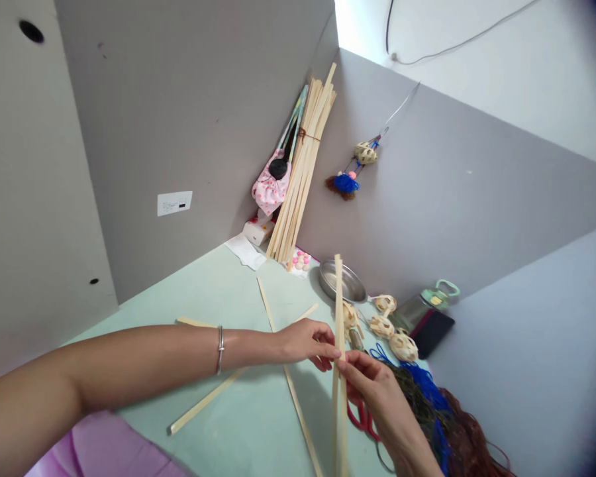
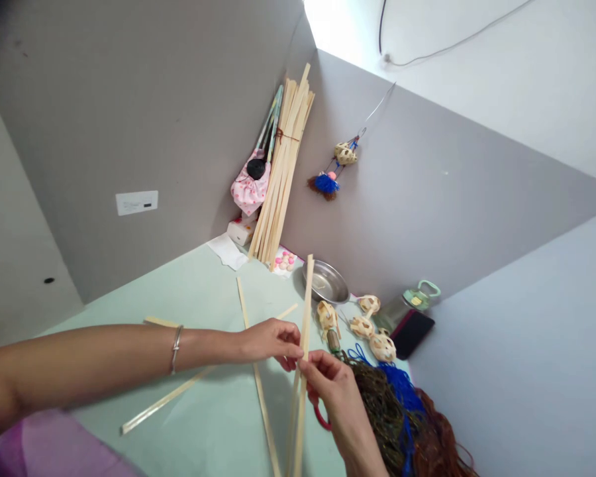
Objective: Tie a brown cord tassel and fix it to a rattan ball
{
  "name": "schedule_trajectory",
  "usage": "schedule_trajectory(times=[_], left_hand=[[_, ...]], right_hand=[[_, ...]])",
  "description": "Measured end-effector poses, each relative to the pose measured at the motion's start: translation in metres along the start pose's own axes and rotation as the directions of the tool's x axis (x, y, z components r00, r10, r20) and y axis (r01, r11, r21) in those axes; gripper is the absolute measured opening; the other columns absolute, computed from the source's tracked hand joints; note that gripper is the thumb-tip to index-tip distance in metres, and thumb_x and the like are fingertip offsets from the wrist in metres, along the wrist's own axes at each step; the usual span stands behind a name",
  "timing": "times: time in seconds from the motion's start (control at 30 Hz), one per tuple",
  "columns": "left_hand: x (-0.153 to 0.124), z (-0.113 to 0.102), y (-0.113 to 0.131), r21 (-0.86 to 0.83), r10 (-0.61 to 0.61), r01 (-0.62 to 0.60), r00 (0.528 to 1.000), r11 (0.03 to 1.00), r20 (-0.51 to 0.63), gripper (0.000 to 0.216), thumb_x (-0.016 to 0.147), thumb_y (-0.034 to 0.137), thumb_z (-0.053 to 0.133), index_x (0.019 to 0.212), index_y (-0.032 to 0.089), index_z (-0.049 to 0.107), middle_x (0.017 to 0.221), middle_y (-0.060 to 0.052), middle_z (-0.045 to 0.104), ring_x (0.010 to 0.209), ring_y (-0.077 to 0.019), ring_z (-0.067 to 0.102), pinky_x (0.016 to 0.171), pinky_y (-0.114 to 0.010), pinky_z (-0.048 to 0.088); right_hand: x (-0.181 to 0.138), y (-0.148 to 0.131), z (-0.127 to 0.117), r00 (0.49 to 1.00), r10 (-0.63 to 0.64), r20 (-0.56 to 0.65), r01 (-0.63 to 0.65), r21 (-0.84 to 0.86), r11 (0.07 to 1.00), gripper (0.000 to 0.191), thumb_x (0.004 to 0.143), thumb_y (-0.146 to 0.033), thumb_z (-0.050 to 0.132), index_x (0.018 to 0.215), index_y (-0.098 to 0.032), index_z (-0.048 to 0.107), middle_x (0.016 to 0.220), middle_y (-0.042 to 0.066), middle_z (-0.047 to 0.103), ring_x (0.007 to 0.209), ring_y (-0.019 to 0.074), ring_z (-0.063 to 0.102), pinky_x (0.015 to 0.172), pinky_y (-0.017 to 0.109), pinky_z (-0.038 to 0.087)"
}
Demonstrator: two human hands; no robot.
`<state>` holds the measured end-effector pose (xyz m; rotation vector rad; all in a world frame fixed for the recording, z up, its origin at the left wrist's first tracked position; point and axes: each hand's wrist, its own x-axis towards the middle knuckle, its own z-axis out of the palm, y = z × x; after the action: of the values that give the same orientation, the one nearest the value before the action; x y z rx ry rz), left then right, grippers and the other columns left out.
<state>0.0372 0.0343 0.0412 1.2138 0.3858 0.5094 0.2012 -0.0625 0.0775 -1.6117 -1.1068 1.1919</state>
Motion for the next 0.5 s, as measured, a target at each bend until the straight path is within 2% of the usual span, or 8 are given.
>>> schedule_trajectory(times=[0.1, 0.17, 0.3, 0.37, 0.4, 0.43, 0.47, 0.5], left_hand=[[-0.002, 0.0, 0.005, -0.144, 0.018, -0.027, 0.998, 0.989, -0.064, 0.052, 0.058, 0.053, 0.083, 0.079, 0.016, 0.052, 0.07, 0.001, 0.06, 0.071, -0.0162, 0.066, 0.078, -0.038, 0.054], [-0.01, -0.012, 0.017, -0.154, 0.032, -0.048, 0.994, 0.987, -0.106, 0.043, 0.066, 0.046, 0.078, 0.081, 0.018, 0.05, 0.071, 0.003, 0.057, 0.073, -0.0176, 0.069, 0.077, -0.037, 0.055], [-0.036, -0.066, 0.054, 0.094, 0.119, -0.104, 0.978, 0.99, -0.17, 0.034, 0.076, 0.036, 0.067, 0.101, 0.02, 0.049, 0.083, 0.001, 0.061, 0.062, -0.0139, 0.065, 0.069, -0.034, 0.053], [-0.049, -0.099, 0.068, 0.325, 0.172, -0.077, 0.947, 0.942, -0.272, 0.037, 0.08, 0.034, 0.061, 0.111, 0.021, 0.047, 0.087, -0.001, 0.061, 0.067, -0.016, 0.065, 0.072, -0.036, 0.053], [-0.056, -0.113, 0.072, 0.488, 0.218, -0.037, 0.922, 0.872, -0.319, 0.036, 0.081, 0.033, 0.06, 0.112, 0.02, 0.047, 0.089, -0.002, 0.061, 0.074, -0.0182, 0.065, 0.075, -0.037, 0.052], [-0.061, -0.124, 0.073, 0.67, 0.307, 0.011, 0.883, 0.742, -0.355, 0.036, 0.079, 0.031, 0.061, 0.111, 0.02, 0.049, 0.094, -0.004, 0.061, 0.084, -0.0204, 0.064, 0.08, -0.038, 0.051], [-0.066, -0.131, 0.071, 0.823, 0.402, 0.064, 0.85, 0.565, -0.342, 0.035, 0.079, 0.029, 0.062, 0.111, 0.02, 0.052, 0.105, -0.007, 0.06, 0.098, -0.0233, 0.061, 0.088, -0.04, 0.048], [-0.07, -0.133, 0.067, 0.911, 0.45, 0.106, 0.843, 0.398, -0.294, 0.034, 0.079, 0.028, 0.061, 0.111, 0.02, 0.054, 0.114, -0.009, 0.058, 0.109, -0.026, 0.057, 0.094, -0.042, 0.045]], right_hand=[[-0.002, -0.002, 0.007, 0.999, -0.032, -0.01, 0.032, 0.068, 0.997, 0.036, 0.071, -0.047, 0.082, 0.076, -0.015, 0.066, 0.062, -0.002, 0.057, 0.049, 0.0058, 0.042, 0.047, 0.018, 0.034], [-0.005, -0.001, 0.002, 0.999, -0.013, -0.036, 0.017, 0.094, 0.995, 0.037, 0.07, -0.048, 0.082, 0.076, -0.016, 0.065, 0.066, -0.001, 0.06, 0.049, 0.0059, 0.043, 0.046, 0.018, 0.035], [-0.02, 0.007, -0.016, 0.996, 0.043, -0.073, -0.038, 0.073, 0.997, 0.047, 0.068, -0.05, 0.083, 0.101, -0.019, 0.068, 0.062, -0.002, 0.06, 0.043, 0.0056, 0.039, 0.04, 0.018, 0.026], [-0.031, 0.013, -0.026, 0.996, 0.065, -0.058, -0.062, 0.054, 0.997, 0.057, 0.068, -0.05, 0.083, 0.114, -0.019, 0.068, 0.059, -0.003, 0.058, 0.043, 0.0068, 0.038, 0.04, 0.018, 0.026], [-0.037, 0.016, -0.031, 0.995, 0.088, -0.053, -0.085, 0.046, 0.995, 0.06, 0.067, -0.05, 0.083, 0.116, -0.018, 0.068, 0.058, -0.002, 0.057, 0.044, 0.0081, 0.04, 0.041, 0.019, 0.028], [-0.044, 0.019, -0.035, 0.991, 0.126, -0.052, -0.124, 0.039, 0.991, 0.061, 0.066, -0.05, 0.083, 0.117, -0.019, 0.069, 0.057, -0.002, 0.056, 0.045, 0.01, 0.043, 0.042, 0.021, 0.032], [-0.05, 0.022, -0.039, 0.985, 0.166, -0.055, -0.164, 0.035, 0.986, 0.062, 0.066, -0.05, 0.083, 0.118, -0.019, 0.07, 0.056, -0.001, 0.056, 0.047, 0.0119, 0.046, 0.044, 0.023, 0.036], [-0.057, 0.026, -0.043, 0.978, 0.204, -0.053, -0.202, 0.035, 0.979, 0.063, 0.065, -0.051, 0.083, 0.118, -0.02, 0.071, 0.056, -0.001, 0.057, 0.048, 0.0138, 0.049, 0.046, 0.025, 0.039]])
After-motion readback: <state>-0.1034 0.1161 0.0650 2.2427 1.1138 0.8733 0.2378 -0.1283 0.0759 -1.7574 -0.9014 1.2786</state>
